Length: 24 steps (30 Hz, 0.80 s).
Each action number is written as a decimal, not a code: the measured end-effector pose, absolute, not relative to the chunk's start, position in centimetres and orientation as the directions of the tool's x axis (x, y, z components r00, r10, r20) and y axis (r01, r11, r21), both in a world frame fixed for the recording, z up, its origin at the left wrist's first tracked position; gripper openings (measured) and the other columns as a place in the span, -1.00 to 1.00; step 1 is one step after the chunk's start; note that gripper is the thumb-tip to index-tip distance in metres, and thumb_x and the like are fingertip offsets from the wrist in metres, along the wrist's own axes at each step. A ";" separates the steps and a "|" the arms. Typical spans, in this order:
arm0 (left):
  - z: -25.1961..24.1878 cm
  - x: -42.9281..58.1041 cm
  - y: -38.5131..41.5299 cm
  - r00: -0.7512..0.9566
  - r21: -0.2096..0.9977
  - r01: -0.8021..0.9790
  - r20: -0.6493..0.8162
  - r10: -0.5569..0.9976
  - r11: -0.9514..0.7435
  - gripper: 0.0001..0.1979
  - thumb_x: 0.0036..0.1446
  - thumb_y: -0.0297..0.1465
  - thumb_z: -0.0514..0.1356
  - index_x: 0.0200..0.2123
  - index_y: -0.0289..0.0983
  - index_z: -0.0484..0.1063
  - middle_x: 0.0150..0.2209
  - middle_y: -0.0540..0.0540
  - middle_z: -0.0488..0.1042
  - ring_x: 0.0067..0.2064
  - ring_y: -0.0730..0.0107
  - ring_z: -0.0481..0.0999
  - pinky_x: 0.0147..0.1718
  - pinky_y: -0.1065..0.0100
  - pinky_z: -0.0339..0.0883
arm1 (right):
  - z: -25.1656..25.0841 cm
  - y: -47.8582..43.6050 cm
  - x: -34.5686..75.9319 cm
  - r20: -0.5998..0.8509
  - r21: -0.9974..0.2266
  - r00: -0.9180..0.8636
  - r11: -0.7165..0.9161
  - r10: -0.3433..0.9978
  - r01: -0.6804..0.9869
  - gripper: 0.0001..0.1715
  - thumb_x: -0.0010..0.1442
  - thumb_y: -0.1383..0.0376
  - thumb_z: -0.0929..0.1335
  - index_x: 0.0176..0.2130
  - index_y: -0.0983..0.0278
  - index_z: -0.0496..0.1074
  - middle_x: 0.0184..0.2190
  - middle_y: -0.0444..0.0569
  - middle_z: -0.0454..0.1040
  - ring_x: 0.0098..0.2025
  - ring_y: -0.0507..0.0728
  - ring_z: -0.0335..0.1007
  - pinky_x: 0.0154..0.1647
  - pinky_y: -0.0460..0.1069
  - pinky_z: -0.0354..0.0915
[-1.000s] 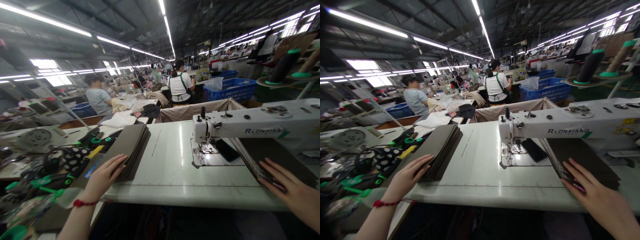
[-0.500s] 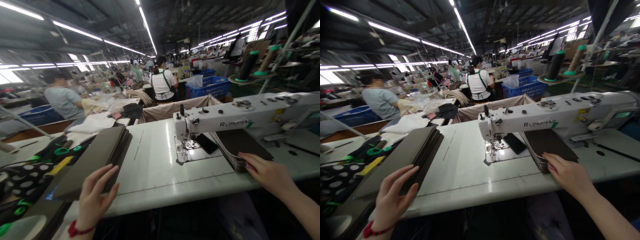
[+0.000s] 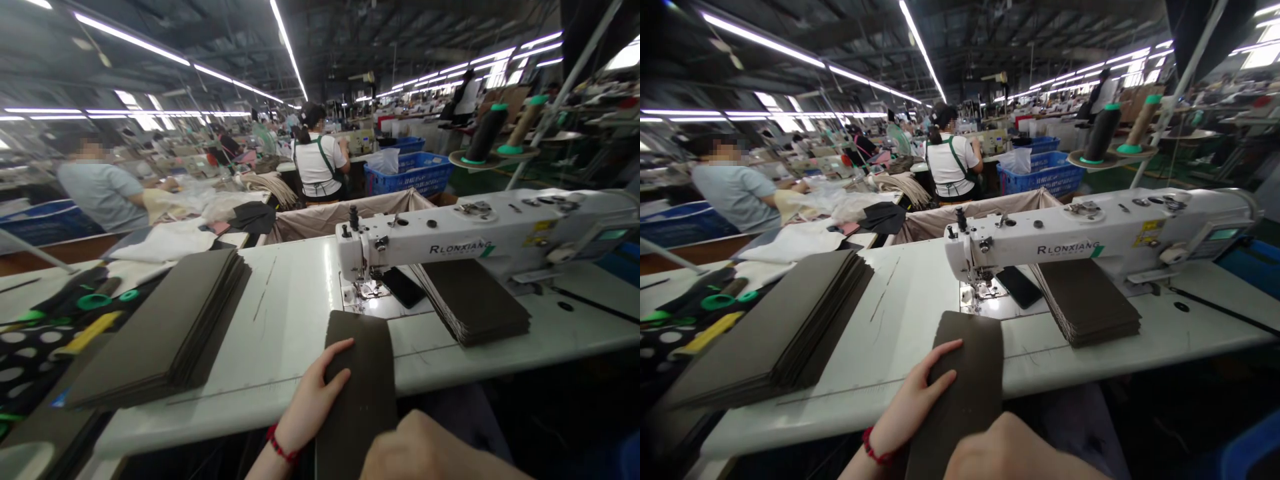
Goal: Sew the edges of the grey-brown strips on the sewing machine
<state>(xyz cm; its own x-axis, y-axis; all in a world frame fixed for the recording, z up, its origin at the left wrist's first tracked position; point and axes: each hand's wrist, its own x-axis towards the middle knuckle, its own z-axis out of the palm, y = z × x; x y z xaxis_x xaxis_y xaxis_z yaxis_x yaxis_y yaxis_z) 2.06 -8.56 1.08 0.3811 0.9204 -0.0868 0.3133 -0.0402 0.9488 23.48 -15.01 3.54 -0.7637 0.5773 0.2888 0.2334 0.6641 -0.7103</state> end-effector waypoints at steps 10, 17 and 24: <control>-0.6 -2.1 -7.1 0.580 0.255 0.775 0.077 0.811 -0.579 -0.44 0.34 -0.44 -0.07 0.33 0.09 -0.07 0.36 0.04 0.00 0.37 0.18 -0.07 0.29 -0.10 -0.17 | 0.2 -2.0 25.6 0.067 -0.243 -0.358 0.364 0.931 0.899 -0.47 0.25 0.37 0.19 0.19 0.15 0.22 0.30 -0.03 0.15 -0.03 0.20 0.44 -0.13 0.07 0.36; 0.5 -0.2 -2.9 0.594 0.257 0.771 0.038 0.804 -0.582 -0.45 0.30 -0.16 0.04 0.31 0.11 -0.01 0.34 0.00 0.06 0.35 0.03 -0.02 0.24 -0.26 -0.35 | -0.7 -1.7 25.5 0.124 -0.271 -0.336 0.358 0.934 0.894 -0.42 0.27 0.35 0.17 0.26 0.15 0.15 0.29 -0.08 0.17 0.04 0.18 0.39 -0.05 0.07 0.35; 0.5 1.5 -1.0 0.630 0.288 0.721 0.108 0.769 -0.631 -0.43 0.22 -0.18 0.15 0.27 0.06 0.13 0.29 -0.04 0.17 0.31 0.00 0.06 0.25 -0.20 -0.41 | -1.0 -1.4 25.6 0.113 -0.263 -0.348 0.366 0.931 0.893 -0.40 0.27 0.34 0.18 0.27 0.06 0.14 0.30 -0.12 0.16 0.01 0.15 0.42 -0.13 0.04 0.38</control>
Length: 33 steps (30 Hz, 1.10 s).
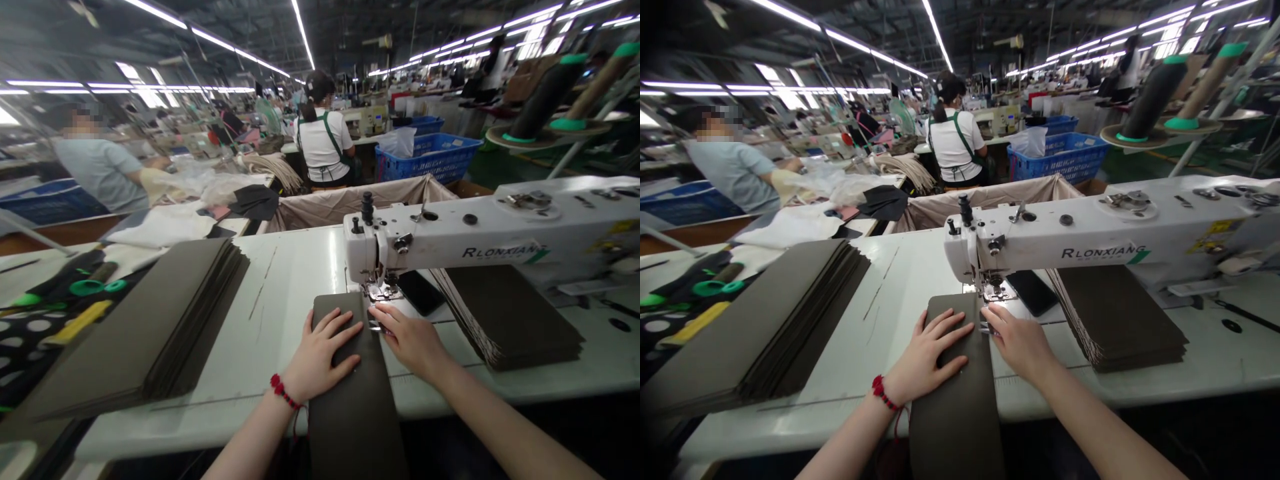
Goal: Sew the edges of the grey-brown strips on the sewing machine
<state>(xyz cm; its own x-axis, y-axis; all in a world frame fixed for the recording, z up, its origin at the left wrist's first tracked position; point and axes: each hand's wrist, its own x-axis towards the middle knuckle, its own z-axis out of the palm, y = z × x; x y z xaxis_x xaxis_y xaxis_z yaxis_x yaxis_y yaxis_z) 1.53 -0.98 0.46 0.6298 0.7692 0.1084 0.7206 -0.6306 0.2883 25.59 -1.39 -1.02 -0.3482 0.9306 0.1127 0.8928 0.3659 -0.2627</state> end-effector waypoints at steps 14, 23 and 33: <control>0.1 1.2 -0.9 0.617 0.300 0.736 0.069 0.784 -0.606 -0.45 0.22 -0.14 0.15 0.26 0.11 0.15 0.33 -0.01 0.10 0.33 -0.01 0.03 0.24 -0.21 -0.38 | -1.5 -1.2 25.8 0.080 -0.268 -0.357 0.365 0.931 0.892 -0.37 0.25 0.36 0.20 0.27 0.05 0.15 0.30 -0.10 0.14 0.01 0.17 0.42 -0.13 0.06 0.38; 0.0 1.2 -0.7 0.613 0.332 0.734 0.052 0.788 -0.592 -0.47 0.24 -0.17 0.13 0.26 0.12 0.13 0.33 0.01 0.09 0.34 0.03 0.02 0.25 -0.21 -0.43 | -1.5 -1.2 25.7 0.086 -0.263 -0.350 0.360 0.933 0.895 -0.36 0.24 0.37 0.21 0.27 0.04 0.15 0.31 -0.15 0.14 0.03 0.16 0.40 -0.15 0.03 0.39; 0.1 1.1 -0.4 0.592 0.375 0.734 0.057 0.804 -0.567 -0.48 0.27 -0.19 0.09 0.28 0.06 0.12 0.34 0.00 0.08 0.36 0.06 -0.04 0.27 -0.18 -0.45 | -1.7 -1.2 25.7 0.088 -0.241 -0.354 0.364 0.931 0.900 -0.35 0.25 0.37 0.21 0.28 0.02 0.13 0.31 -0.17 0.13 0.00 0.15 0.42 -0.17 0.03 0.40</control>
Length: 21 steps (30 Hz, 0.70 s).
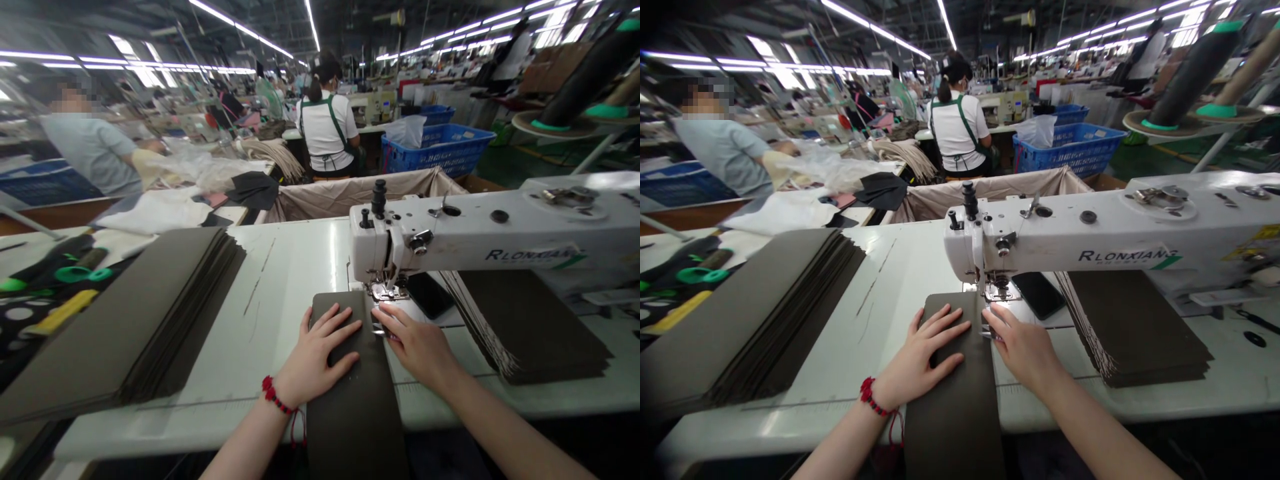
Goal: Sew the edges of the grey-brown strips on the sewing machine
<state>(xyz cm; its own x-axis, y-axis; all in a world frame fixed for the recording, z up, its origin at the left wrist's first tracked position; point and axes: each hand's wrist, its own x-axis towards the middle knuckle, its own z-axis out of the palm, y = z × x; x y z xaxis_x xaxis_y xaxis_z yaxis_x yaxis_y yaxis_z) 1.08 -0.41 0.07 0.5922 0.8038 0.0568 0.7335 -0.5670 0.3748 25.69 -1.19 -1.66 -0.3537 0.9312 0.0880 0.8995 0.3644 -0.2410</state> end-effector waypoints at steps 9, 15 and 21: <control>0.6 1.2 -0.6 0.570 0.381 0.750 0.042 0.820 -0.541 -0.50 0.27 -0.20 0.09 0.26 0.07 0.14 0.34 0.04 0.07 0.37 0.08 -0.07 0.27 -0.19 -0.41 | -2.0 -1.1 25.7 0.111 -0.211 -0.352 0.368 0.929 0.905 -0.36 0.25 0.36 0.22 0.27 -0.01 0.13 0.30 -0.22 0.14 -0.01 0.12 0.43 -0.25 0.02 0.41; 0.5 1.2 -0.6 0.567 0.365 0.758 0.043 0.823 -0.541 -0.51 0.28 -0.19 0.08 0.26 0.06 0.14 0.34 0.04 0.06 0.37 0.08 -0.08 0.28 -0.18 -0.40 | -2.1 -1.2 25.8 0.120 -0.213 -0.352 0.370 0.928 0.904 -0.37 0.25 0.35 0.23 0.27 0.00 0.14 0.30 -0.18 0.15 -0.02 0.12 0.44 -0.23 0.00 0.40; 0.3 1.2 -0.7 0.565 0.352 0.763 0.043 0.824 -0.542 -0.52 0.29 -0.18 0.07 0.26 0.08 0.15 0.34 0.07 0.06 0.37 0.09 -0.09 0.28 -0.18 -0.40 | -2.3 -1.2 25.8 0.120 -0.225 -0.345 0.364 0.931 0.904 -0.35 0.24 0.37 0.23 0.27 -0.02 0.14 0.30 -0.20 0.15 -0.02 0.11 0.44 -0.23 0.00 0.39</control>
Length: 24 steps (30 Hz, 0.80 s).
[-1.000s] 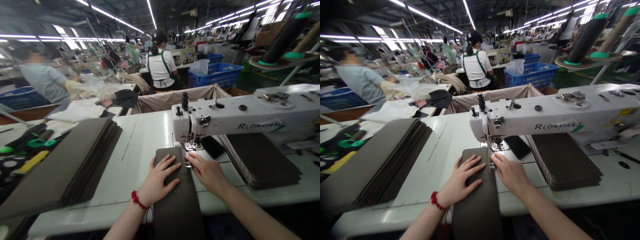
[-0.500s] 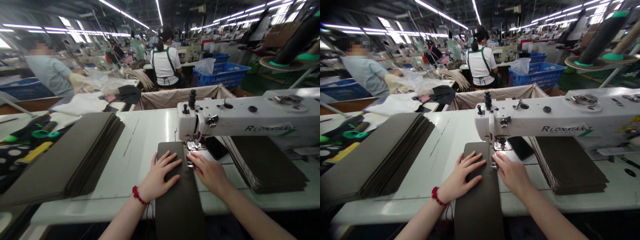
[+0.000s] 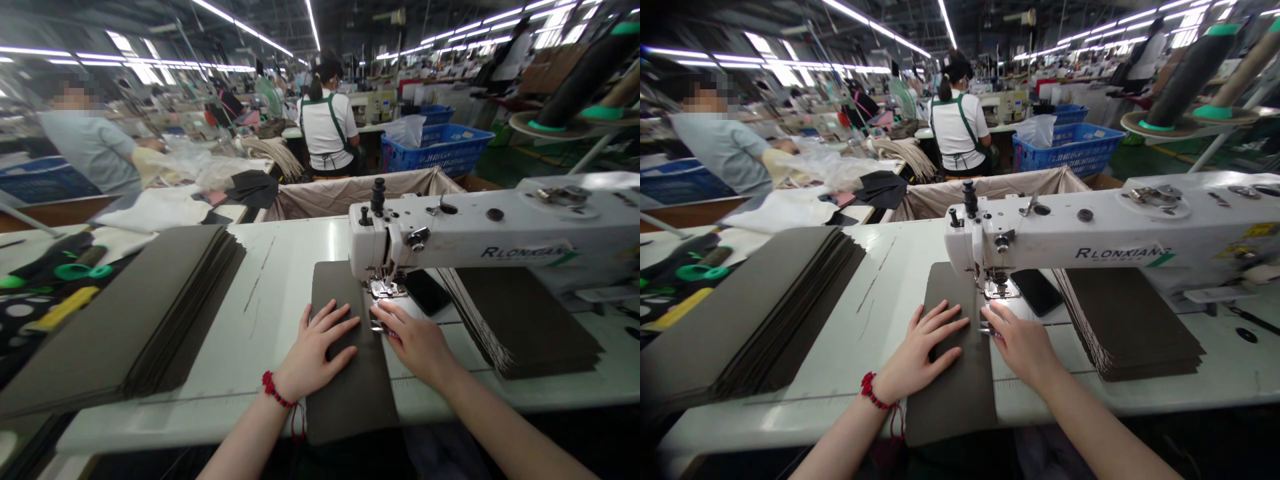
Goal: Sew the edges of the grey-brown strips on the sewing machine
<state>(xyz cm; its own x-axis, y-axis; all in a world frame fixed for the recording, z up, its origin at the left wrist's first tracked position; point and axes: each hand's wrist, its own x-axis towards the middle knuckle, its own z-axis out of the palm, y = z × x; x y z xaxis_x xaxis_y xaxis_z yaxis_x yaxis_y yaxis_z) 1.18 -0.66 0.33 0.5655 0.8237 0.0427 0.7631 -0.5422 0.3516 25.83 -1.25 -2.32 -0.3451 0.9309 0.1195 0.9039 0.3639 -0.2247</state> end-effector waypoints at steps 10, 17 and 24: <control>0.6 1.2 -0.6 0.569 0.348 0.760 0.052 0.821 -0.549 -0.52 0.29 -0.20 0.07 0.25 0.08 0.15 0.34 0.07 0.07 0.37 0.09 -0.07 0.28 -0.19 -0.37 | -2.3 -1.2 25.8 0.127 -0.224 -0.345 0.365 0.930 0.903 -0.35 0.24 0.36 0.24 0.27 -0.03 0.13 0.29 -0.23 0.15 -0.01 0.11 0.43 -0.21 0.02 0.41; 0.3 1.2 -0.8 0.569 0.349 0.757 0.066 0.820 -0.553 -0.52 0.27 -0.22 0.09 0.25 0.05 0.17 0.33 0.03 0.10 0.37 0.08 -0.06 0.28 -0.18 -0.36 | -2.1 -1.3 25.8 0.132 -0.231 -0.351 0.373 0.927 0.899 -0.36 0.24 0.37 0.24 0.26 0.01 0.15 0.29 -0.21 0.17 -0.02 0.12 0.44 -0.18 0.03 0.41; 0.5 1.2 -0.8 0.563 0.353 0.763 0.050 0.825 -0.542 -0.51 0.28 -0.20 0.07 0.26 0.07 0.15 0.33 0.06 0.09 0.37 0.09 -0.07 0.28 -0.19 -0.35 | -2.0 -1.3 25.8 0.130 -0.236 -0.354 0.375 0.926 0.896 -0.36 0.23 0.38 0.23 0.26 0.02 0.16 0.29 -0.24 0.16 -0.03 0.13 0.44 -0.19 0.04 0.42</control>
<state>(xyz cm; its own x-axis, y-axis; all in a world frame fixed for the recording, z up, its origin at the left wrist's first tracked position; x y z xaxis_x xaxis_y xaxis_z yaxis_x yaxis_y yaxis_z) 1.21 -0.76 0.52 0.5630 0.8250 0.0498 0.7628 -0.5418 0.3529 25.82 -1.26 -2.00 -0.3538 0.9263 0.1298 0.8962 0.3754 -0.2364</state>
